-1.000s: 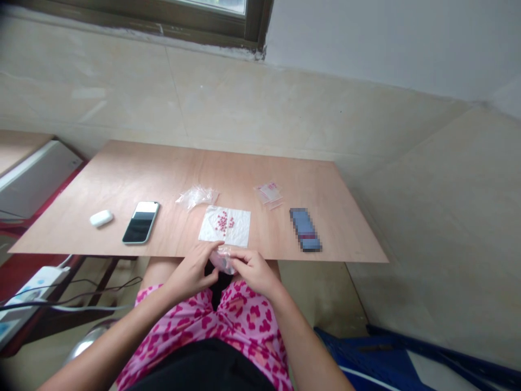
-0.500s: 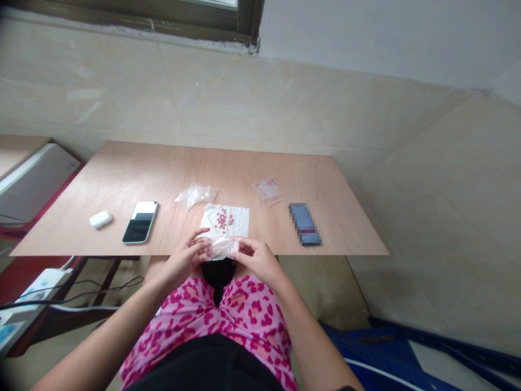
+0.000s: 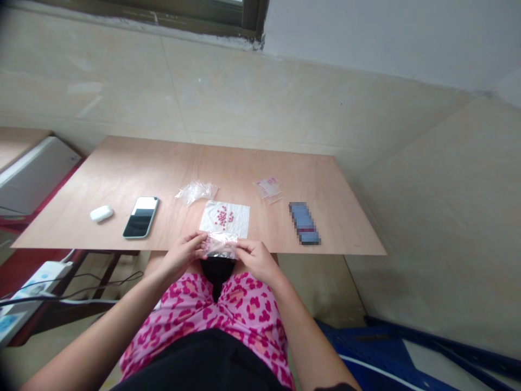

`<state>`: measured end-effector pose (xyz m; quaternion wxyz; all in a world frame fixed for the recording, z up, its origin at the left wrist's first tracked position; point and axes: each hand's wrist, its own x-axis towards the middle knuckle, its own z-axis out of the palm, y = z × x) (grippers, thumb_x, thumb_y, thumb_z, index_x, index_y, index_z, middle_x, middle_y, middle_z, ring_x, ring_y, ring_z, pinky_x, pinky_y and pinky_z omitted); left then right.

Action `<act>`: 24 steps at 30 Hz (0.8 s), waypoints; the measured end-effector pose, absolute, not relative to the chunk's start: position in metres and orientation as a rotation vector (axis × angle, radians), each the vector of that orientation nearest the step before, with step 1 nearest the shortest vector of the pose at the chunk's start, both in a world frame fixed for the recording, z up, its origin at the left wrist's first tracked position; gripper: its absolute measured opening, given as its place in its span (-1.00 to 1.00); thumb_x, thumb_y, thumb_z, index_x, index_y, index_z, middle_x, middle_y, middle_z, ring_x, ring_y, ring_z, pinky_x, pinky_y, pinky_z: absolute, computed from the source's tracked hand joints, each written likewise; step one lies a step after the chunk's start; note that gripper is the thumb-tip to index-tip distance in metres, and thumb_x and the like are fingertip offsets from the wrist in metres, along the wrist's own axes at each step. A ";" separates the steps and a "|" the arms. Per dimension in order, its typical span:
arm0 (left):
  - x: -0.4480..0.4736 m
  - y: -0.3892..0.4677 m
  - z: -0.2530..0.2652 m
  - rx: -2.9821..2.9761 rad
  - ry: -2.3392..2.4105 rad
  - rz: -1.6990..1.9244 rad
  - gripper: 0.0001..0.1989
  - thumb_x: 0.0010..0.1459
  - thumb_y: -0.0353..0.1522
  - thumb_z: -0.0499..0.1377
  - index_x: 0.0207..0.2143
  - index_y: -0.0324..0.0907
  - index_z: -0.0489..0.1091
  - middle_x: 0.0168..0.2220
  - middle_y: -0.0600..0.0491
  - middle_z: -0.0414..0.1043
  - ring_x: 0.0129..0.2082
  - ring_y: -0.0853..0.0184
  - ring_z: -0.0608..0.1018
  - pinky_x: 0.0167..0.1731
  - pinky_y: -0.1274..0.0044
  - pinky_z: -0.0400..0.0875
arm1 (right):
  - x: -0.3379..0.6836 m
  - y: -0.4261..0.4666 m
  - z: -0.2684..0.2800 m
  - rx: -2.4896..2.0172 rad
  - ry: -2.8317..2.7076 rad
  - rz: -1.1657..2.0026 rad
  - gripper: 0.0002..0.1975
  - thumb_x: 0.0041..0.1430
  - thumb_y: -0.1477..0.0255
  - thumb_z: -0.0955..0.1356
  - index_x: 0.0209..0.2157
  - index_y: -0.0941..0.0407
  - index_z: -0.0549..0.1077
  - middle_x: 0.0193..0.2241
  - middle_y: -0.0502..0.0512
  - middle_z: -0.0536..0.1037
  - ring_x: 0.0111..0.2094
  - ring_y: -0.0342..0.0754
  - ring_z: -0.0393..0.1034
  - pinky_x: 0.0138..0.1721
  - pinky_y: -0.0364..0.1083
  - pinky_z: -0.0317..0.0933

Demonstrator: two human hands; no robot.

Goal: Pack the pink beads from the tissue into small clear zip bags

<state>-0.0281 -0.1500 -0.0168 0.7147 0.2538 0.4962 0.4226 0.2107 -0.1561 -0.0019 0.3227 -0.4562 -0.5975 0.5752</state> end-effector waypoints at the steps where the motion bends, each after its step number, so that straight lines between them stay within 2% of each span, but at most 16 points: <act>1: -0.028 -0.150 -0.017 0.588 1.104 0.939 -0.60 0.07 -0.14 0.48 -0.28 -0.27 0.50 -0.42 0.08 0.43 -0.53 0.48 0.48 -0.52 0.66 0.50 | 0.210 -0.157 -0.003 -1.176 -1.551 1.547 -0.67 0.33 0.23 0.42 -0.01 0.11 0.69 -0.16 0.15 0.71 -0.11 0.13 0.59 0.01 0.09 0.44; 4: -0.028 -0.150 -0.018 0.683 1.120 0.943 -0.59 0.09 -0.09 0.44 -0.32 -0.25 0.46 -0.44 0.12 0.39 -0.53 0.48 0.46 -0.53 0.65 0.48 | 0.207 -0.159 -0.006 -1.125 -1.504 1.625 -0.61 0.25 0.22 0.50 0.05 0.09 0.65 -0.04 0.16 0.68 -0.01 0.17 0.57 0.08 0.10 0.42; 11: -0.030 -0.148 -0.021 0.931 1.218 0.937 -0.56 0.19 0.00 0.31 -0.33 -0.20 0.39 -0.47 0.15 0.36 -0.62 0.47 0.45 -0.61 0.63 0.44 | 0.207 -0.160 -0.009 -1.234 -1.631 1.444 -0.63 0.18 0.21 0.55 -0.04 0.10 0.69 -0.06 0.18 0.67 -0.05 0.18 0.56 0.01 0.07 0.44; 19: -0.041 -0.142 -0.035 1.101 1.269 0.938 -0.63 0.32 -0.04 0.20 -0.30 -0.18 0.37 -0.49 0.15 0.36 -0.60 0.40 0.48 -0.60 0.57 0.46 | 0.197 -0.160 -0.024 -1.153 -1.515 1.618 -0.44 0.17 0.12 0.54 0.13 0.10 0.61 -0.07 0.17 0.69 -0.05 0.20 0.57 0.06 0.16 0.45; 24: -0.047 -0.140 -0.031 1.159 1.207 0.988 -0.66 0.36 -0.08 0.19 -0.29 -0.17 0.38 -0.46 0.14 0.37 -0.53 0.39 0.49 -0.51 0.55 0.50 | 0.194 -0.161 -0.024 -1.161 -1.642 1.441 -0.51 0.23 0.13 0.51 0.10 0.08 0.63 -0.05 0.19 0.67 -0.06 0.17 0.56 0.01 0.12 0.47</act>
